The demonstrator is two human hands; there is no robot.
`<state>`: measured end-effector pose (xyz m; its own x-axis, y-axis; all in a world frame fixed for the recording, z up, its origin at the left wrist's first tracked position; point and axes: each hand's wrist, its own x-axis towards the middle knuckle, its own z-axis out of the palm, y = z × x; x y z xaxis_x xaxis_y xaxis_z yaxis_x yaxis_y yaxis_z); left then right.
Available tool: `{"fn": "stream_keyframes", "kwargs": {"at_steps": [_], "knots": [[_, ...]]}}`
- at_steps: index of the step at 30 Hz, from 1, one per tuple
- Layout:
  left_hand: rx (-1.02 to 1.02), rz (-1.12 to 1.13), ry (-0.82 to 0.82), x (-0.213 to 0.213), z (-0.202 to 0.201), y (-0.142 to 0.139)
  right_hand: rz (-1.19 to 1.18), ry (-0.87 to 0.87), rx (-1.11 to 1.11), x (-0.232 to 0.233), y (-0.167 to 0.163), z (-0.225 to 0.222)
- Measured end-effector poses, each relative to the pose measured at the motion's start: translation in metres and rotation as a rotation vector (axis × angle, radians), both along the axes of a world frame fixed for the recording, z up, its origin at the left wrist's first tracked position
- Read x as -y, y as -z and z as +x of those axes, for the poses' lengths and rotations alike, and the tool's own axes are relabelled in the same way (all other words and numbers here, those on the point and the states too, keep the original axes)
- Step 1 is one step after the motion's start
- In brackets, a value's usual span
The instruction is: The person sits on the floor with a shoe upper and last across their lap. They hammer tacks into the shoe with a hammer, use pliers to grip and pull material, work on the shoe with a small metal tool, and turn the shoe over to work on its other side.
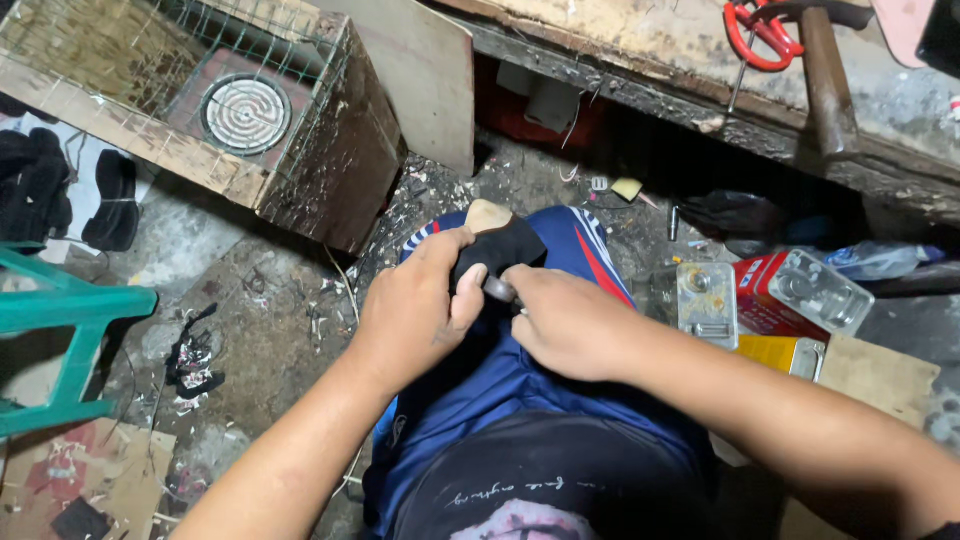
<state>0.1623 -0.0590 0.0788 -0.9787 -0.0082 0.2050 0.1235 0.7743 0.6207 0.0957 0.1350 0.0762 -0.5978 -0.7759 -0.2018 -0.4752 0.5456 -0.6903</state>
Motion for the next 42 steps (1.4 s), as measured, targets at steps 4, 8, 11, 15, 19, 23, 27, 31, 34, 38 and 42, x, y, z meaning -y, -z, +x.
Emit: {"fn": "stream_keyframes", "kwargs": {"at_steps": [4,8,11,15,19,23,27,31,34,38,42], "knots": [[-0.070,-0.034,0.043,-0.002,0.005,0.007,0.166,-0.004,0.241,-0.007,-0.007,-0.002],[-0.003,0.017,0.035,-0.007,0.009,0.002,0.256,0.062,0.197,0.000,-0.005,0.011],[0.079,0.089,-0.035,-0.008,0.007,-0.003,0.228,0.116,0.029,0.012,0.005,0.022],[0.059,0.131,-0.041,-0.002,0.001,-0.006,0.208,0.123,-0.137,0.020,0.021,0.021],[0.051,0.117,-0.063,0.006,0.000,-0.002,0.013,0.096,0.086,0.015,0.035,0.015],[0.006,0.157,-0.065,0.011,-0.001,0.002,-0.213,0.134,0.820,0.012,0.043,0.013],[0.027,0.138,-0.055,0.009,0.000,0.003,-0.297,0.207,1.101,0.012,0.040,0.006],[0.056,0.097,-0.066,0.007,0.003,0.003,-0.283,0.270,1.350,0.009,0.023,0.001],[0.023,0.103,-0.049,0.007,0.005,0.003,-0.286,0.400,1.376,0.007,0.012,0.009],[0.044,0.087,-0.044,0.012,0.004,0.005,-0.140,0.344,0.905,0.005,0.016,0.022],[0.027,0.108,-0.018,0.014,0.002,0.006,-0.193,0.181,0.749,0.006,0.031,0.023]]}}
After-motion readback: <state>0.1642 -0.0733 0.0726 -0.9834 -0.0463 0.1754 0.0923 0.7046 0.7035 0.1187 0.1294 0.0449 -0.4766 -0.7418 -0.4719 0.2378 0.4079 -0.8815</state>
